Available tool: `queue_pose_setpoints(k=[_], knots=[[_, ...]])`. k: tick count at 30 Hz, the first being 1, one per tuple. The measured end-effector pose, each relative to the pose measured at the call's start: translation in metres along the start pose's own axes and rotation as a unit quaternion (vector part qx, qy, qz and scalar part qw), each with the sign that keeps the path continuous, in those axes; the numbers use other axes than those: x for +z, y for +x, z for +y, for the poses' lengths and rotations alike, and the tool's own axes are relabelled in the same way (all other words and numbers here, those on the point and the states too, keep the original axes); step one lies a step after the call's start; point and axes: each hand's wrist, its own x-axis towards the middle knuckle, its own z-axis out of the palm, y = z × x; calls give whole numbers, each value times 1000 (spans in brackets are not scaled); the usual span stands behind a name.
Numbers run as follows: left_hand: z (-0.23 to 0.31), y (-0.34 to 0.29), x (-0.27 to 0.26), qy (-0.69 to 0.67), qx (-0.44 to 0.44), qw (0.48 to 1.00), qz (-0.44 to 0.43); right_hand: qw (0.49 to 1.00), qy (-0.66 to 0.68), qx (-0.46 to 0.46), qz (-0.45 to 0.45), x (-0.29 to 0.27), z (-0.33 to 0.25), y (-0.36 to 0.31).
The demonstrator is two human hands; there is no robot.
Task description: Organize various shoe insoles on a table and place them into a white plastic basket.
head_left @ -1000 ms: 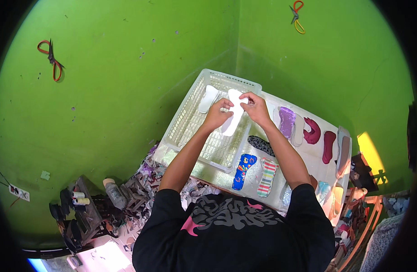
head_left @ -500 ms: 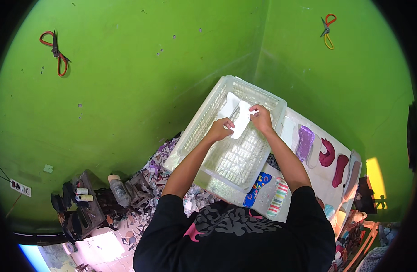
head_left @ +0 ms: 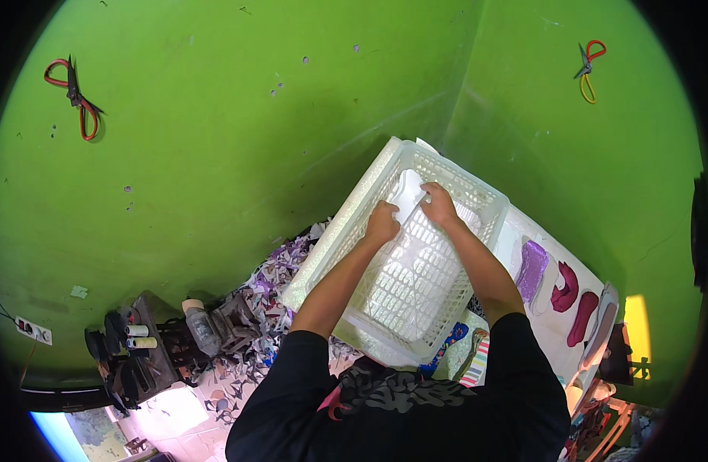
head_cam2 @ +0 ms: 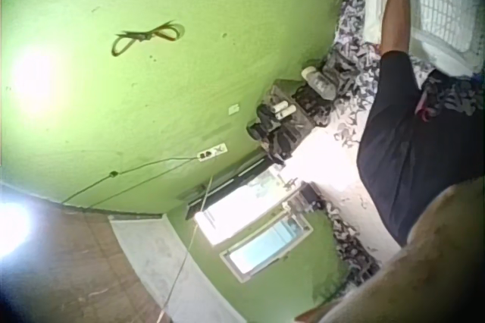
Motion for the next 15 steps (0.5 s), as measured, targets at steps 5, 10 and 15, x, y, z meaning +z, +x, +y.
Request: queue_pose_setpoints(k=[5,10,15], knots=[[-10,0,4,2,-27,1000,-8,998,-26,20,-51,12,-6,6],[0,-2,-4,4,-48,998,-44,996,-52,29,-73,17,4,9],[8,-14,-14,56,-51,994,-80,991,-107,39,-75,15,-12,9]])
